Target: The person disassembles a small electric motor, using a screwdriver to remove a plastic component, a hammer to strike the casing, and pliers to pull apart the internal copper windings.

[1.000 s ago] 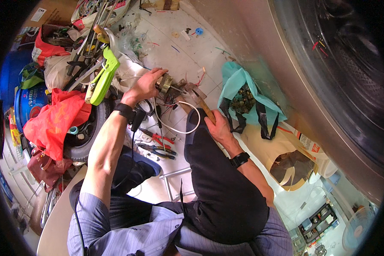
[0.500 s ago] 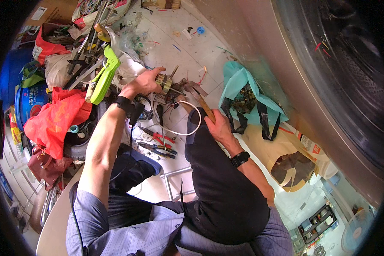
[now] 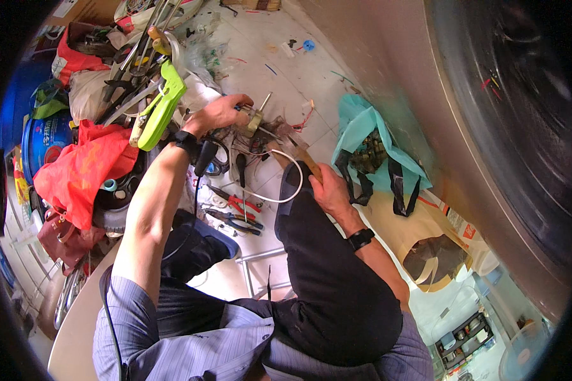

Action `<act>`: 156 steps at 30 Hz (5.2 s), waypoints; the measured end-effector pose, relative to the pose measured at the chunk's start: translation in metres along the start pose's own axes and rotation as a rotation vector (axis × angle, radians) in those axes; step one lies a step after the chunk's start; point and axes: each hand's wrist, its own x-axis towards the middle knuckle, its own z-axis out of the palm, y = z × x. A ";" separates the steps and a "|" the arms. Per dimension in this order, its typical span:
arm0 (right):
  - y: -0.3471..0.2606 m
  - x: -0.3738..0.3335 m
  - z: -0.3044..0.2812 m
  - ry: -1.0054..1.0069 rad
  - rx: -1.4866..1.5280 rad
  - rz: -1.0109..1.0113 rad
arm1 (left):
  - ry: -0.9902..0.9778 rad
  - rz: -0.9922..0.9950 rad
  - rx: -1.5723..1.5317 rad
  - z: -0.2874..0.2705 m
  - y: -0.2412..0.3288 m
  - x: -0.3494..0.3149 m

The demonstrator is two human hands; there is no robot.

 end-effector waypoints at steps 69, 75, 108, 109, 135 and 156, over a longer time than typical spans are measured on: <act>-0.013 0.006 -0.022 -0.245 -0.185 -0.064 | 0.043 0.090 0.001 0.005 -0.002 0.012; 0.000 -0.018 -0.012 -0.144 -0.021 0.146 | 0.182 0.214 0.090 0.022 -0.014 -0.005; -0.029 0.004 -0.010 -0.184 0.110 0.113 | 0.715 0.169 0.060 0.131 -0.032 -0.088; -0.028 0.004 -0.010 -0.187 0.107 0.110 | 0.704 0.146 0.091 0.135 -0.032 -0.089; -0.025 0.004 -0.006 -0.219 0.031 0.096 | 0.562 0.109 -0.104 0.114 -0.019 -0.103; -0.055 0.026 -0.005 -0.261 0.075 0.065 | 0.681 0.128 0.010 0.132 -0.024 -0.097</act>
